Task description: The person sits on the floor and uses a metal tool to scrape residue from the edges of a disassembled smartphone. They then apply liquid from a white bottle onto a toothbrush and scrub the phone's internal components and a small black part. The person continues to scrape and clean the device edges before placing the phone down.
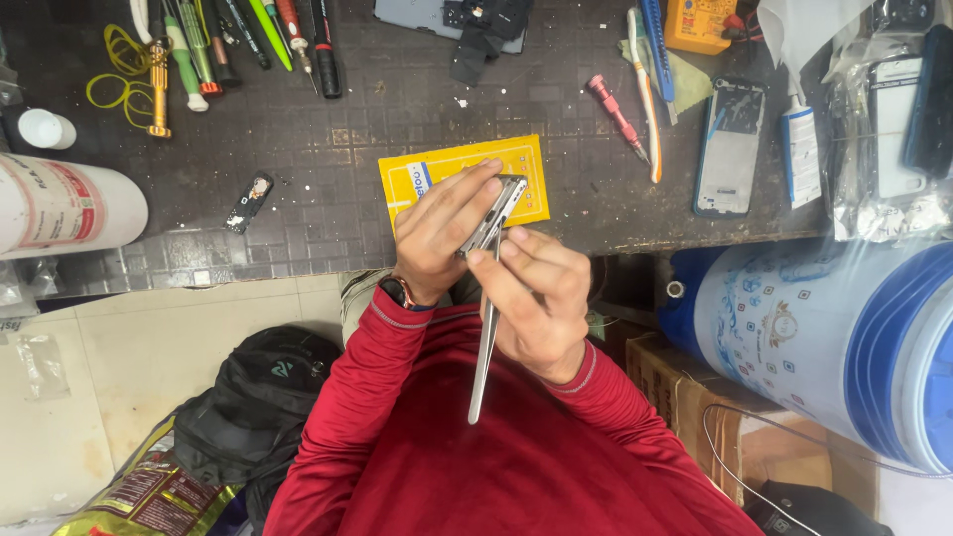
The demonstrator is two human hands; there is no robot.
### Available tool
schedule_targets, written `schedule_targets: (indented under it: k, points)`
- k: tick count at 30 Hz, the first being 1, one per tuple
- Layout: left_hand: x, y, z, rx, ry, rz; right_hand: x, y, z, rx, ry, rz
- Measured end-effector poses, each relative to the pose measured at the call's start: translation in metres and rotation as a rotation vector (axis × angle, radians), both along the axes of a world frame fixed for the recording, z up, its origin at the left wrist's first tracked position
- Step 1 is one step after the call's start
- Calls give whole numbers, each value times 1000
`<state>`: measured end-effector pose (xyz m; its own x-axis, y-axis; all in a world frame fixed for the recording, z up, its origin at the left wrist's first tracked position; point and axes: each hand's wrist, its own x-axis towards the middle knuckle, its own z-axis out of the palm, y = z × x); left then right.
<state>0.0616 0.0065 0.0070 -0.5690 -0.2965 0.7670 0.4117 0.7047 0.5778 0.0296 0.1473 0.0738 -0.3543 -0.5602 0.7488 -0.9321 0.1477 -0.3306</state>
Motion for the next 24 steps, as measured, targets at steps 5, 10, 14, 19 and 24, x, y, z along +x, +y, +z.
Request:
schedule_targets:
  k: [5,10,14,19,24]
  points:
    - [-1,0,1,13,11,9,-1,-2,-3,-29,2,39]
    - [1,1,1,9,1,9,-2,-2,1,-83,-9,38]
    - [1,0,-1,-10,-14,24,2,-3,6,-303,-388,-1]
    - [2,0,-5,29,-18,18,-12,4,7,-436,-969,135]
    - [2,-1,-3,175,-44,-13,-47,-1,-16,-440,-1225,142]
